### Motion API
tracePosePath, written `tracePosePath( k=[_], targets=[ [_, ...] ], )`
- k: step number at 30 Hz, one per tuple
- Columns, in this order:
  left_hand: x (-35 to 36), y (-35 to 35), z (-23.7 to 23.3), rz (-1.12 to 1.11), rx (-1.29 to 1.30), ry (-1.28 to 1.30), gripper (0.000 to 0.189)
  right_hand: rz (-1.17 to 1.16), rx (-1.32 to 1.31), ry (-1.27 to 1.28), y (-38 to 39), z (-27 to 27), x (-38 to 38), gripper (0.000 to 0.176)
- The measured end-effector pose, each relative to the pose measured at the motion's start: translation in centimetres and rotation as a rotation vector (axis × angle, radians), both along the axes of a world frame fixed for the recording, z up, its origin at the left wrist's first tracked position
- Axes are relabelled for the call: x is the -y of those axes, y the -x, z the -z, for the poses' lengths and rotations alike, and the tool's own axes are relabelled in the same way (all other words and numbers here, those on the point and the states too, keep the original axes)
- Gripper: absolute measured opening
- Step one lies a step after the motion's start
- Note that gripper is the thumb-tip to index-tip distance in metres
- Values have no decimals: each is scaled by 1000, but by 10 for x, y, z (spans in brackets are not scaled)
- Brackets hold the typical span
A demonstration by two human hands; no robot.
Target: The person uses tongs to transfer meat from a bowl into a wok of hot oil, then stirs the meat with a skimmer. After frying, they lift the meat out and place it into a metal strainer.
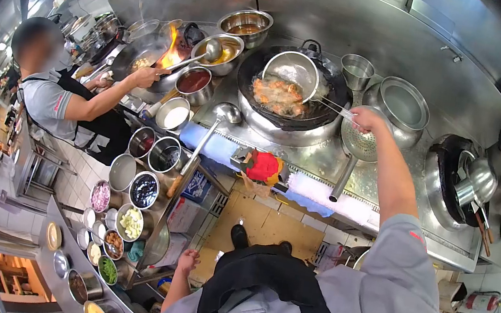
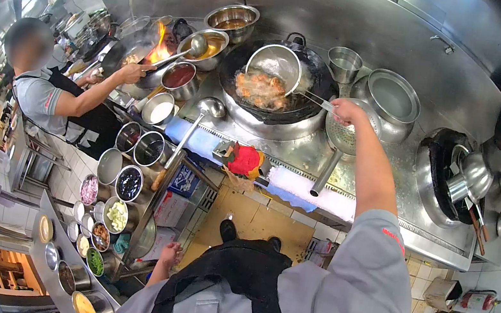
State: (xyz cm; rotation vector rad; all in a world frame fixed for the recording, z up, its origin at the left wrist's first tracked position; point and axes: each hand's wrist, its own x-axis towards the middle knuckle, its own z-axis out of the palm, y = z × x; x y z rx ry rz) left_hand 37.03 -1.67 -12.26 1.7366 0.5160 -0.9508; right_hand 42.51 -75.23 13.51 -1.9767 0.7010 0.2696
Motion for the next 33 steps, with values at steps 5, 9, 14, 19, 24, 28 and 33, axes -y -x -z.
tracePosePath(
  k=[5, 9, 14, 19, 24, 28, 33],
  targets=[
    [-16, 21, 7, 91, -51, -182, 22, -71, -89, -182, 4, -6, 5, 18],
    [-28, 26, 18, 17, -93, -125, 22, -150, -185, -167, 12, -24, 12, 17],
    [-20, 19, 15, -3, -67, -90, 21, -15, -146, -286, 32, -48, -16, 26],
    [4, 17, -6, 6, -54, -92, 18, -62, -117, -393, 33, -29, -23, 30],
    [0, 7, 9, 36, -63, -63, 17, -33, -52, -277, 38, -42, -55, 9],
    [0, -5, 8, 86, -94, -83, 16, -1, -60, -291, 36, -45, -72, 8],
    [8, -8, 15, 73, -37, 10, 16, 41, -40, -264, 33, -49, -76, 10]
  ],
)
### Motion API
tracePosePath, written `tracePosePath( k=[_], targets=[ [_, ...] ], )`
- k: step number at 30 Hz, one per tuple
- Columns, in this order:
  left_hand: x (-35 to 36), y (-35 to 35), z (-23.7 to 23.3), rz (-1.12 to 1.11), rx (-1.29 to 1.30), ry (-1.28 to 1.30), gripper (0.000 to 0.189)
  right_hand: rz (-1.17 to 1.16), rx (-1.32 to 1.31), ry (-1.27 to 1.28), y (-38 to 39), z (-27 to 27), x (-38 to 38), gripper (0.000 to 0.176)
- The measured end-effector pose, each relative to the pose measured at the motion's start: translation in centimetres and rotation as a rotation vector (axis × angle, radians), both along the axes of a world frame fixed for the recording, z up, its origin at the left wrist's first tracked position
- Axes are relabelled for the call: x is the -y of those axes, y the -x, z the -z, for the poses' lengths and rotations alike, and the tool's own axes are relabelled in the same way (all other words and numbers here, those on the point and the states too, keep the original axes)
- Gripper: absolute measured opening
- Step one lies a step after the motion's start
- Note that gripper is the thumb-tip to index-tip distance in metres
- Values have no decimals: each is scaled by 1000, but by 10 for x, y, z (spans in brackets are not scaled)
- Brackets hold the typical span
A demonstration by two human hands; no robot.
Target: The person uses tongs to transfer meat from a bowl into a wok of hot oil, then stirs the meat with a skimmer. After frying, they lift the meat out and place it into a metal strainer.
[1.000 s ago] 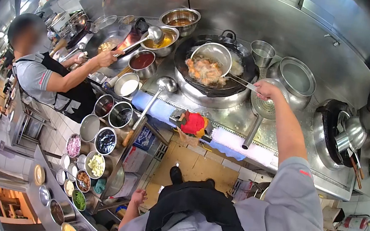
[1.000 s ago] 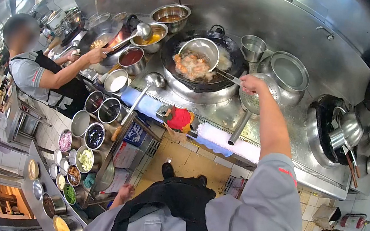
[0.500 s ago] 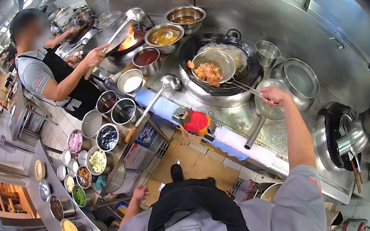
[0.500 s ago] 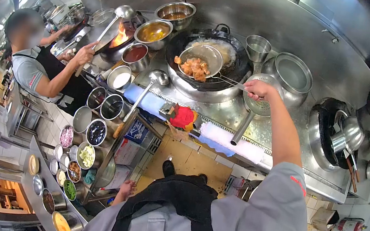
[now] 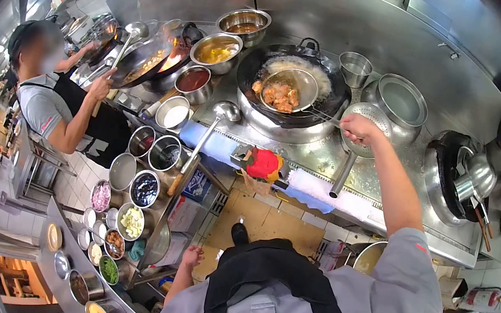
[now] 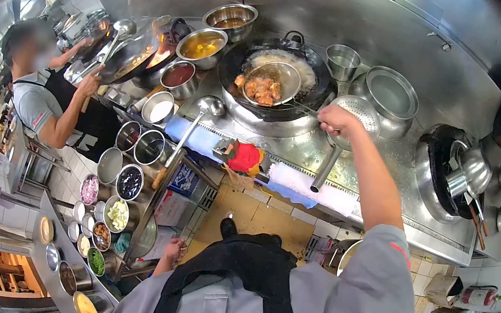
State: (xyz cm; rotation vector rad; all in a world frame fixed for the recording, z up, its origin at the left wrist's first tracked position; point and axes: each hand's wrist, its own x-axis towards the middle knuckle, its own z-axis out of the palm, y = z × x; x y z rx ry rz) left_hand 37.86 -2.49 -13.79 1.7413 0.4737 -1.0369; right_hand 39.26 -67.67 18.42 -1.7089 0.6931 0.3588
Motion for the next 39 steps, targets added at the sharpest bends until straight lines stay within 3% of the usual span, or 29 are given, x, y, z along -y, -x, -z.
tracePosePath(
  k=[6, 8, 9, 12, 18, 28, 31, 33, 39],
  targets=[
    [15, 4, -10, -3, -8, -122, 14, 36, 103, 55, -32, 34, -37, 11],
    [16, 5, -5, -25, 69, -68, 14, 100, 110, -187, -29, 36, -28, 11],
    [12, 6, 5, -57, 34, 24, 14, 99, 106, -144, -30, 37, -38, 12],
    [8, 15, 7, 23, -9, -49, 14, 179, 190, -308, -39, 55, -52, 4],
    [3, 24, 10, 33, -33, -57, 19, 273, 191, -587, -29, 65, -69, 4],
    [10, 4, 3, 113, -27, -81, 22, 368, 369, -760, 32, 54, -54, 12],
    [21, 1, -1, 117, -31, -83, 21, 378, 444, -722, 86, 29, -44, 21],
    [26, 0, -2, 108, -33, -67, 21, 529, 471, -655, 129, 8, -45, 24],
    [31, 2, -2, 170, -97, -123, 21, 710, 456, -354, 215, 7, -20, 19]
  ],
)
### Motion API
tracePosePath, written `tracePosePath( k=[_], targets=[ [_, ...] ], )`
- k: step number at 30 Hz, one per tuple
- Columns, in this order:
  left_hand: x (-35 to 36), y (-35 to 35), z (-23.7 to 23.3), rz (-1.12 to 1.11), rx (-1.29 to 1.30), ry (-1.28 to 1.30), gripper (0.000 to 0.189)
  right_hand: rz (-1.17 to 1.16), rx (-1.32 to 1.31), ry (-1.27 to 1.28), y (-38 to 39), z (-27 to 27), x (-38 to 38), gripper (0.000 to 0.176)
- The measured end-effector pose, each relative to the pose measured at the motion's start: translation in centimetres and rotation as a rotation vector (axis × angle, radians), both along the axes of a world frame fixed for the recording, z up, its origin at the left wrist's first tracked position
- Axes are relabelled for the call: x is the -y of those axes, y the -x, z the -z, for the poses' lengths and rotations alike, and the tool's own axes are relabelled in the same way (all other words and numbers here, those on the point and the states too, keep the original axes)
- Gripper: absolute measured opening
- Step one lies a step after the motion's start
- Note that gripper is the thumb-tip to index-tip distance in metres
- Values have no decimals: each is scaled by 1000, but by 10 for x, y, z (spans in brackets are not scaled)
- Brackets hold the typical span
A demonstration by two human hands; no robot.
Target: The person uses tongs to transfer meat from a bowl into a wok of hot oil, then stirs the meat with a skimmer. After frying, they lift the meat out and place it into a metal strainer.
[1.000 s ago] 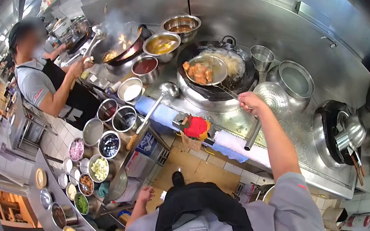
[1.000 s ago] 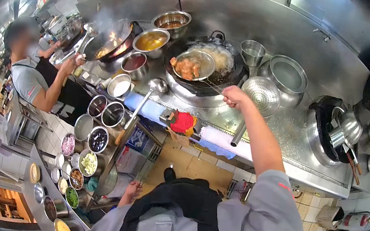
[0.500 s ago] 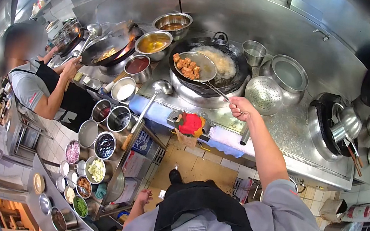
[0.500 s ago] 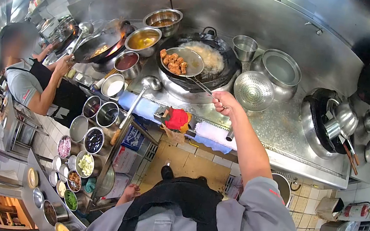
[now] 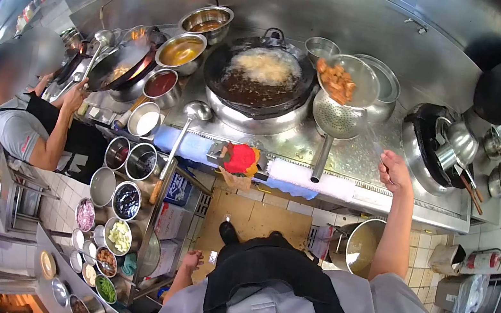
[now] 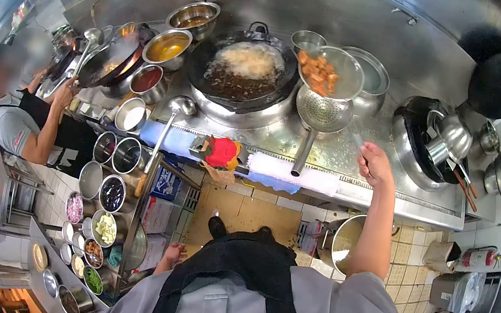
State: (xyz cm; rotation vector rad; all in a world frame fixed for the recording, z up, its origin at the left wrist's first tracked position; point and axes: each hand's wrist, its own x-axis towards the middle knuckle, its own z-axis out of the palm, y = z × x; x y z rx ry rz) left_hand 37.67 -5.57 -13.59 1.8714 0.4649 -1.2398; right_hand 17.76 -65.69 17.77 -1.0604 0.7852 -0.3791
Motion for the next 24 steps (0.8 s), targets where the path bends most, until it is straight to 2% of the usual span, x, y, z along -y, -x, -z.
tracePosePath(
  k=[2, 7, 9, 10, 11, 13, 14, 16, 18, 20, 23, 24],
  targets=[
    [1, -2, 0, 50, 17, -44, 22, 58, -224, 229, 7, 3, 10, 14],
    [11, -24, 9, 77, 47, 0, 20, 78, -260, 182, 16, 30, 16, 7],
    [21, -31, 8, 124, 108, 20, 19, 301, -521, 606, 4, 43, 5, 7],
    [25, -33, 5, 122, 108, 19, 19, 271, -754, 901, 1, 60, 17, 10],
    [29, -36, 2, 151, 146, 63, 19, 268, -751, 900, 4, 74, 27, 10],
    [39, -41, -9, 175, 185, 105, 19, 292, -714, 1185, -7, 62, 16, 11],
    [44, -41, -17, 173, 204, 89, 19, 287, -713, 1186, -14, 50, 9, 11],
    [47, -40, -22, 164, 218, 67, 18, 222, -517, 839, -38, 12, -17, 14],
    [43, -36, -20, 130, 203, 79, 16, 158, -430, 743, -64, -1, -30, 19],
    [31, -29, -12, 81, 172, 104, 17, 89, -272, 712, -90, 1, -36, 24],
    [5, -18, 16, 4, 103, 133, 20, -30, -276, 690, -132, -1, -49, 27],
    [-4, -14, 21, -24, 63, 137, 20, -66, -312, 800, -148, 11, -48, 26]
  ],
)
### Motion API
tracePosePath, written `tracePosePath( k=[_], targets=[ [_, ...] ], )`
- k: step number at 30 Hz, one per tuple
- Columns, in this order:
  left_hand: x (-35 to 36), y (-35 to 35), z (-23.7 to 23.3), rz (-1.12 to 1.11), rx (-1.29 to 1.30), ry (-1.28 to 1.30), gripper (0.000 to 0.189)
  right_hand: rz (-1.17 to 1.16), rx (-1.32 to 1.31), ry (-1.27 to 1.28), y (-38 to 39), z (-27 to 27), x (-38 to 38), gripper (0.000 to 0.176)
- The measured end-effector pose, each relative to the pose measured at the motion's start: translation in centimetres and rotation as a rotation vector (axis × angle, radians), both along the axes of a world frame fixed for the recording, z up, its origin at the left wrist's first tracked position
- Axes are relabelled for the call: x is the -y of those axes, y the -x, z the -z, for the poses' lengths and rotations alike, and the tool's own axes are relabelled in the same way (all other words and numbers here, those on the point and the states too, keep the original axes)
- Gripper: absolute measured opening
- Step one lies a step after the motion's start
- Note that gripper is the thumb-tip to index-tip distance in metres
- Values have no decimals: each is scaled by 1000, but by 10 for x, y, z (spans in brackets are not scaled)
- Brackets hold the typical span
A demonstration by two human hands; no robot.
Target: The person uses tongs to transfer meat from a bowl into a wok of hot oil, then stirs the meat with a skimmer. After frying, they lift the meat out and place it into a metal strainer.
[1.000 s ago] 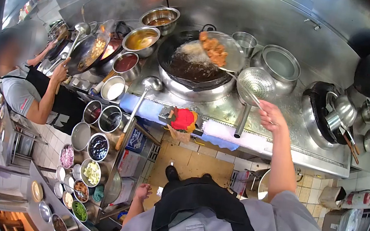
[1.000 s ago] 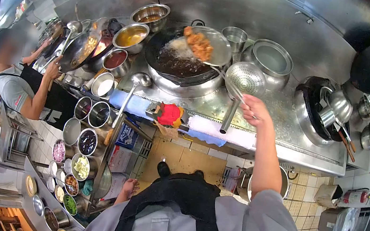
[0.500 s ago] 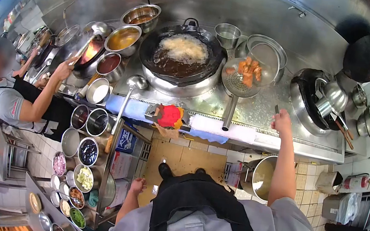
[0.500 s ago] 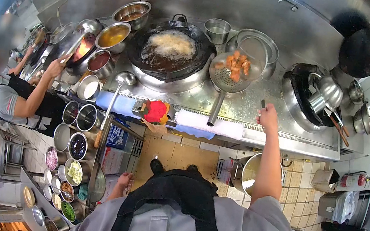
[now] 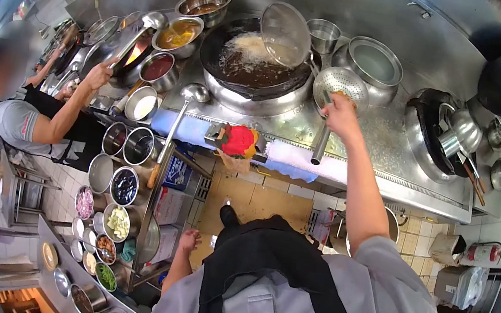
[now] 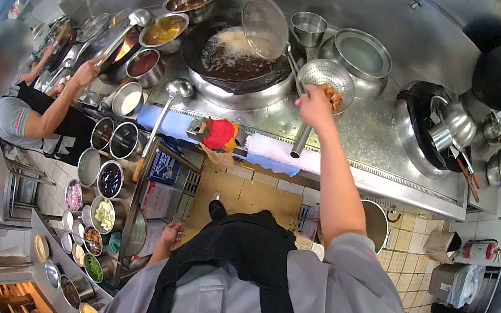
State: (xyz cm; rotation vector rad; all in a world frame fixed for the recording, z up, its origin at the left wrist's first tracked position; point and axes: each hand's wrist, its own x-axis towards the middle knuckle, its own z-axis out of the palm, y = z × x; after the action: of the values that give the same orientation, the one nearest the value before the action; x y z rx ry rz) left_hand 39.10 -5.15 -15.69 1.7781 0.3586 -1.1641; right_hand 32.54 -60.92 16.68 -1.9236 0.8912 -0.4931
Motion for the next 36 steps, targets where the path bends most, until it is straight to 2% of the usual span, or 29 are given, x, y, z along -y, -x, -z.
tracePosePath(
  k=[1, 2, 4, 7, 9, 11, 12, 13, 15, 16, 17, 19, 20, 25, 28, 31, 33, 36],
  targets=[
    [-5, 6, -4, -8, 5, 0, 20, -37, -44, 107, -16, 10, -1, 26],
    [-10, 15, -7, -22, -12, -17, 20, -46, -40, 108, -31, 20, -4, 26],
    [-20, 31, -6, -46, -29, -35, 20, -18, -174, 398, -59, 37, -13, 24],
    [-30, 50, -4, -127, -40, 0, 19, 44, -151, 397, -99, 59, -22, 25],
    [-35, 58, -12, -51, 11, -57, 20, 28, -151, 441, -107, 65, -18, 25],
    [-40, 60, -9, -108, 14, -45, 20, -76, -73, 228, -98, 53, -7, 26],
    [-41, 64, -7, -160, 13, -29, 21, 41, 55, 34, -96, 54, -6, 27],
    [-43, 67, -5, -173, 6, -28, 21, 28, 49, 34, -97, 60, -2, 27],
    [-46, 67, -5, -179, -7, -19, 22, -40, -116, 269, -99, 68, -1, 29],
    [-44, 67, -8, -178, -15, -53, 22, -86, -101, -23, -98, 68, -4, 31],
    [-43, 65, -12, -178, -10, -52, 22, -86, -96, -23, -92, 67, -7, 31],
    [-44, 60, -7, -164, -34, -68, 23, -91, 93, -589, -79, 53, -18, 13],
    [-44, 56, -7, -169, -31, -67, 23, -162, 118, -652, -72, 55, -13, 13],
    [-38, 39, -18, -137, -42, -73, 20, -113, 158, -853, -64, 42, -17, 12],
    [-26, 21, -23, -125, -22, -93, 18, -187, 288, -1188, -62, 54, -13, 15],
    [-17, 6, -20, -81, 21, -33, 18, -138, 435, -1313, -40, 56, -9, 15],
    [-12, 3, -20, -73, 20, -28, 18, -50, 482, -1287, -14, 50, -2, 13],
    [-7, 1, -20, -60, 4, -40, 18, -100, 613, -1218, 40, 33, 15, 11]
  ],
)
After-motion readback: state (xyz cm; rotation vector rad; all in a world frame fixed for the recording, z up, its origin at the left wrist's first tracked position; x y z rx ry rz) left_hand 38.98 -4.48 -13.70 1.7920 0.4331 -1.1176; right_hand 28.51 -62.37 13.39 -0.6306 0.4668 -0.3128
